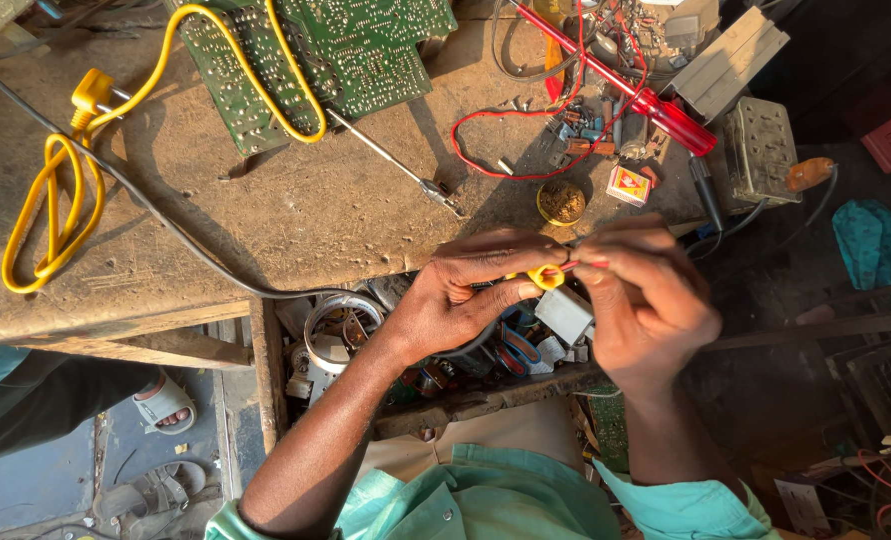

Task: The person strips the insulation from a yellow coiled cable, twists the exposed wires, and uses a soldering iron to solder the wires to a connector. The person then uses pliers to trim excess wire and continues to adjust the connection.

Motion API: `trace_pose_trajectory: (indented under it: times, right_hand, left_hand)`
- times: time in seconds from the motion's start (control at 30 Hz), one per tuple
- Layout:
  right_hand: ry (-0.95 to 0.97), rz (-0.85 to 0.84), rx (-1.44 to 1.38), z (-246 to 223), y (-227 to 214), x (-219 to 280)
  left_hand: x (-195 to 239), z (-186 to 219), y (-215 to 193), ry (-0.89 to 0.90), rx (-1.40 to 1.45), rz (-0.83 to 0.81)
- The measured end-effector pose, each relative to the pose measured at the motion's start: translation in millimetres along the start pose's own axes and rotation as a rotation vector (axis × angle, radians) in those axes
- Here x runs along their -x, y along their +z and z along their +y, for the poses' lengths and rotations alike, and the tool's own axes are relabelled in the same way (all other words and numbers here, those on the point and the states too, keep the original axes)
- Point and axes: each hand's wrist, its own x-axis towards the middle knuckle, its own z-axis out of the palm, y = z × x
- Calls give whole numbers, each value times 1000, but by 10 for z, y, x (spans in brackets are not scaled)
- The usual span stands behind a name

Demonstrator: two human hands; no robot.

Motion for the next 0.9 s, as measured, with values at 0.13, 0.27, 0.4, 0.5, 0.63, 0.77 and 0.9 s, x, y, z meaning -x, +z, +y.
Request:
trace_pose_trajectory:
  times: [0.13, 0.27, 0.4, 0.5, 0.63, 0.77, 0.9]
  right_hand:
    - [143, -21, -75, 16, 17, 1]
    - [394, -5, -186, 61, 112, 55]
    - [544, -35, -286, 128, 164, 228]
    - [730, -75, -343, 109, 210, 473]
    - [945, -30, -797, 108, 334, 816]
    - [925, 7, -662, 171, 396, 1009]
    - [843, -22, -515, 196, 380, 1064]
  left_hand:
    - [32, -52, 50, -58, 57, -1]
    - [22, -116, 118, -194, 381, 62]
    - [27, -182, 24, -201, 434, 244]
    - [26, -185, -44, -128, 420, 332]
    - [-12, -167, -60, -139, 472, 416]
    - [-36, -154, -84, -158, 435, 456]
    - [-50, -144, -111, -178, 489, 507]
